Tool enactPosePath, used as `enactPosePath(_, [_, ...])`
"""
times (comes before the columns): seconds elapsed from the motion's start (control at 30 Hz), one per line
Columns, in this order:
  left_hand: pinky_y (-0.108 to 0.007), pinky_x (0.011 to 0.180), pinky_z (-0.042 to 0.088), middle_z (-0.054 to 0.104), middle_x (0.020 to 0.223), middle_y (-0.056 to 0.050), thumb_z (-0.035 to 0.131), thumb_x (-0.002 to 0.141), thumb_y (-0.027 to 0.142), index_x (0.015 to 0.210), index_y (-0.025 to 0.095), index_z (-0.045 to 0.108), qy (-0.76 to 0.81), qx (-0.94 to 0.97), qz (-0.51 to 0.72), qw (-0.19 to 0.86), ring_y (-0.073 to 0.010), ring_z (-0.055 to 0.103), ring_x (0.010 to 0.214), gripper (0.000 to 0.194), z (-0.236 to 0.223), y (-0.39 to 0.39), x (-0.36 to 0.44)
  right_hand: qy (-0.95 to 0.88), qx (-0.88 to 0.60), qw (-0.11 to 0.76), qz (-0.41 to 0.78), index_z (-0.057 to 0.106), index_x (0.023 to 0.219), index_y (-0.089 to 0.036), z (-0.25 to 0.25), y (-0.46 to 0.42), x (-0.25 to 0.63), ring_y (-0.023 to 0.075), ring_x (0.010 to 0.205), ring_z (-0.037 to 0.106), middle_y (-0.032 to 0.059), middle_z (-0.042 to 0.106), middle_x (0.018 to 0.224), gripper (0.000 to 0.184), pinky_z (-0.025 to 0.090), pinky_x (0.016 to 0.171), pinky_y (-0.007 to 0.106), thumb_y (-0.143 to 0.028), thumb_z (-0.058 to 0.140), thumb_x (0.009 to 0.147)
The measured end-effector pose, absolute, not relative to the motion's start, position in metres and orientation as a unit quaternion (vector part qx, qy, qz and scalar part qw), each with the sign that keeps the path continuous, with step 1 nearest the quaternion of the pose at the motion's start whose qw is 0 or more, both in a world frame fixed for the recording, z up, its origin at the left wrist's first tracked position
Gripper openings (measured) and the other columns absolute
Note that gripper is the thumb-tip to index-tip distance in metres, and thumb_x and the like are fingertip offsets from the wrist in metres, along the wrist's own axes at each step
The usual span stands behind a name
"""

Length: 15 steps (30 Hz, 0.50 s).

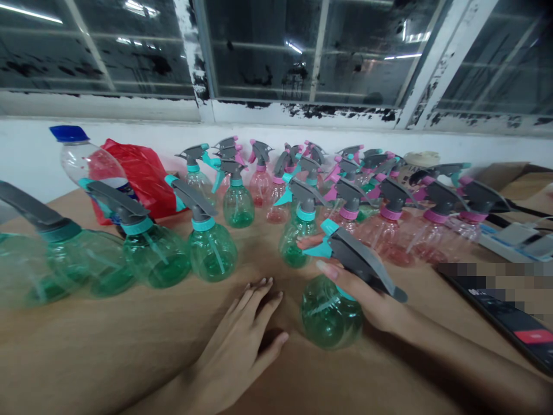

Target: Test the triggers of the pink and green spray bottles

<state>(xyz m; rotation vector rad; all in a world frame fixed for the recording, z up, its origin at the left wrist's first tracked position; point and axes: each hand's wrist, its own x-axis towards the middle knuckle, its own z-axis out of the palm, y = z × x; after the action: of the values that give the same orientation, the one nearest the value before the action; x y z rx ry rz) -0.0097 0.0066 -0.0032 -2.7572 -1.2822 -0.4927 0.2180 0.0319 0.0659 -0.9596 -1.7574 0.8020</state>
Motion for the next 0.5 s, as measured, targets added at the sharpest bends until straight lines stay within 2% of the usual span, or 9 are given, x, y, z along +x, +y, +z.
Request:
enactPosePath(0.1, [-0.049, 0.102, 0.038, 0.041, 0.142, -0.012, 0.051, 0.094, 0.039, 0.134, 0.017, 0.043, -0.416, -0.894, -0.163, 0.03, -0.0297, 0.04, 0.128, 0.047, -0.0042, 0.0069, -0.0099, -0.716, -0.385, 0.475, 0.336, 0.06, 0.112, -0.027, 0.0646, 0.0325, 0.2178, 0.0147, 0.059, 0.048, -0.0003, 0.055, 0.076, 0.029, 0.046, 0.062, 0.031, -0.04, 0.056, 0.087])
enactPosePath(0.23, [-0.049, 0.102, 0.038, 0.042, 0.142, -0.012, 0.051, 0.094, 0.038, 0.133, 0.017, 0.044, -0.413, -0.895, -0.166, 0.029, -0.0302, 0.04, 0.128, 0.046, -0.004, 0.006, -0.0103, -0.716, -0.382, 0.476, 0.338, 0.061, 0.109, -0.026, 0.0649, 0.0329, 0.2174, 0.0148, 0.056, 0.048, -0.0021, 0.052, 0.068, 0.026, 0.047, 0.062, 0.032, -0.04, 0.056, 0.086])
enactPosePath(0.5, [-0.049, 0.101, 0.038, 0.043, 0.141, -0.012, 0.051, 0.094, 0.038, 0.132, 0.016, 0.044, -0.411, -0.895, -0.171, 0.03, -0.0303, 0.042, 0.127, 0.045, -0.0032, 0.0067, -0.0094, -0.718, -0.389, 0.476, 0.327, 0.06, 0.103, -0.026, 0.0637, 0.0342, 0.2174, 0.0156, 0.061, 0.053, -0.0008, 0.057, 0.073, 0.023, 0.045, 0.059, 0.031, -0.041, 0.056, 0.086])
